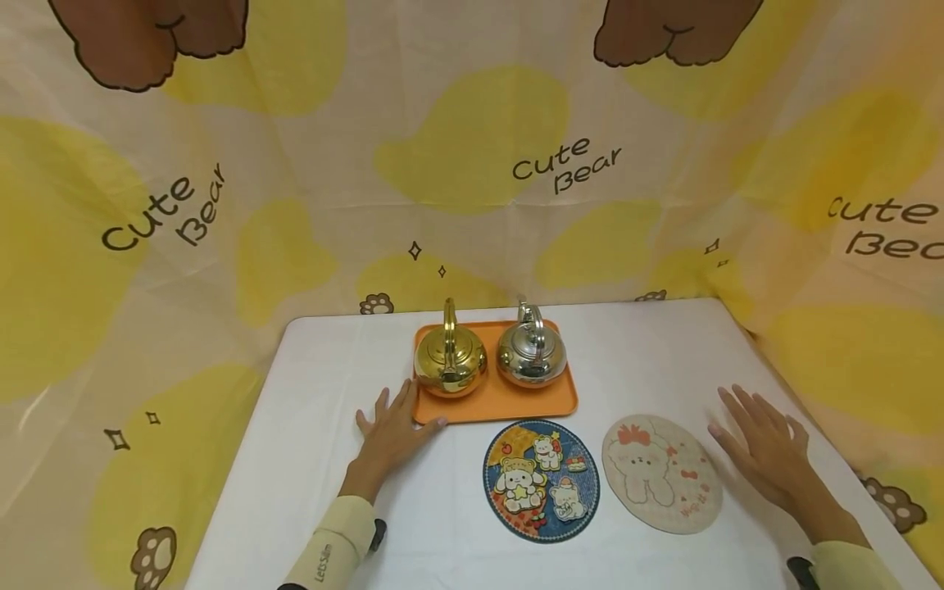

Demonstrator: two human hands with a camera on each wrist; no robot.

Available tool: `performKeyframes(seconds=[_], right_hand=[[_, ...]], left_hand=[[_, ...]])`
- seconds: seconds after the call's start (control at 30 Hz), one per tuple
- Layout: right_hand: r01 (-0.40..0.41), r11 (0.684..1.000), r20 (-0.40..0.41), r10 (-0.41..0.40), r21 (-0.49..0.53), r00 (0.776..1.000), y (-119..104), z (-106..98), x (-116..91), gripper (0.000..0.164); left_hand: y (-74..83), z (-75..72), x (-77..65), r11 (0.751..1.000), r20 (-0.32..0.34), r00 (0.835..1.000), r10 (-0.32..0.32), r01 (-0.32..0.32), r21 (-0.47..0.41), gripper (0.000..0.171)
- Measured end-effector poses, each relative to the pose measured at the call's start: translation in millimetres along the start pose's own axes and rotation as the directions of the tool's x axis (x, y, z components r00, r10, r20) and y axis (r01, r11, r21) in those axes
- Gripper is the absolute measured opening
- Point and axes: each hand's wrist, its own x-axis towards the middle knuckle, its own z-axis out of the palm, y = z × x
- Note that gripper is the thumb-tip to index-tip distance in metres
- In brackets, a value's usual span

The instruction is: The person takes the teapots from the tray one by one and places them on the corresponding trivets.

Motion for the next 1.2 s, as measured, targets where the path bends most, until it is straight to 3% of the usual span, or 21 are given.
performKeyframes(seconds=[0.27,0.5,0.83,1.2], right_hand=[[0.009,0.994,-0.091,0.001,0.106,0.996,-21.7,-5.6,14.3,0.072],[0.083,0.979,-0.164,-0.052,0.188,0.985,-55.6,-17.6,31.3,0.073],[0.184,0.948,-0.238,-0.121,0.261,0.964,-98.3,-19.6,43.2,0.075],[0.186,0.897,-0.233,-0.097,0.402,0.968,-130.9,-12.4,48.9,0.076]], left_hand=[[1.0,-0.7,-0.8,1.000,0.005,1.000,0.001,-0.001,-0.009,0.097],[1.0,1.0,-0.2,1.000,0.005,1.000,-0.004,0.004,0.001,0.097],[0.1,5.3,1.1,1.000,0.022,1.000,-0.017,0.017,-0.003,0.098],[0.4,4.6,0.1,1.000,0.027,0.999,-0.020,0.020,-0.009,0.098]])
